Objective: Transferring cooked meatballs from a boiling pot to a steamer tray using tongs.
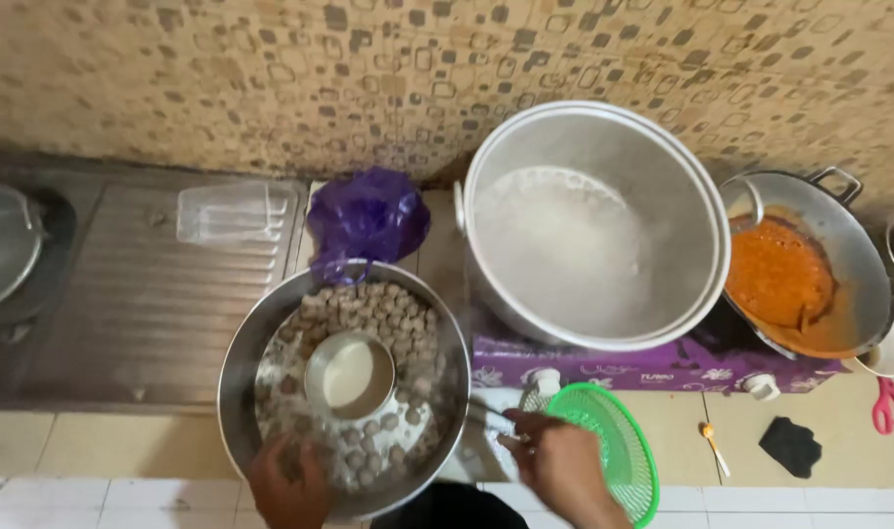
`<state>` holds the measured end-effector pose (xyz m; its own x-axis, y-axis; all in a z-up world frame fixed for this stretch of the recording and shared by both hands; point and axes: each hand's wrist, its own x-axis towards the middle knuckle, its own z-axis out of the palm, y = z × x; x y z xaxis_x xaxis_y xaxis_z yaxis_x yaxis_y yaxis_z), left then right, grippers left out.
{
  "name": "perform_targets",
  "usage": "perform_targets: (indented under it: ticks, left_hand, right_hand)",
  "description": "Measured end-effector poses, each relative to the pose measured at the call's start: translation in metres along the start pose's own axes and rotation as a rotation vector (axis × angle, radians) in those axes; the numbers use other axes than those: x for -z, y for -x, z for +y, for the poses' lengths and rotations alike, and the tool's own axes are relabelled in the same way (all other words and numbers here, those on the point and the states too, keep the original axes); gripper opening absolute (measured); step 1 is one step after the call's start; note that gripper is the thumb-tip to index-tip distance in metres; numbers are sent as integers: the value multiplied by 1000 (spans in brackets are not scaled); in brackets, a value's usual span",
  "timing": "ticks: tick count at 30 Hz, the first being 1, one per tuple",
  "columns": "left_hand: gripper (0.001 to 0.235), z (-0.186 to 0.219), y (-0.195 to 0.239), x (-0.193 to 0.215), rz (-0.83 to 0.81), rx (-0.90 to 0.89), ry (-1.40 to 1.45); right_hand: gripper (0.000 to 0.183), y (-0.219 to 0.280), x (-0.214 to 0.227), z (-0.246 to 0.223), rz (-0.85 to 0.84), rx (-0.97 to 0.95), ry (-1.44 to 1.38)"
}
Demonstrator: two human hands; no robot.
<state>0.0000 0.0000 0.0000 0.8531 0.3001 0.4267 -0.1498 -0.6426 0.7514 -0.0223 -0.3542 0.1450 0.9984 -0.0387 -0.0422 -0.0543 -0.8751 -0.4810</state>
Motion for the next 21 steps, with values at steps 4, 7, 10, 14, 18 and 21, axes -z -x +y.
perform_targets:
  ticks: [4, 7, 10, 14, 18, 21]
  left_hand:
    - [32, -59, 22, -24, 63, -8, -53]
    - [22, -92, 34, -36, 131, 92, 219]
    - [30, -135, 54, -45, 93, 157, 132]
    - [31, -109, 53, -37, 189, 6, 9]
    - [33, -134, 60, -39, 38, 263, 151]
    - [27, -137, 55, -41, 60, 187, 174]
  right_hand:
    - [40, 0, -14, 4, -151, 25, 201]
    - [42, -5, 48, -10, 5, 75, 59]
    - [47, -26, 134, -15, 87, -233, -33]
    - [42, -96, 185, 27, 278, -96, 531]
    - [37, -192, 175, 81, -62, -300, 742]
    - [32, -227, 172, 43, -106, -226, 569]
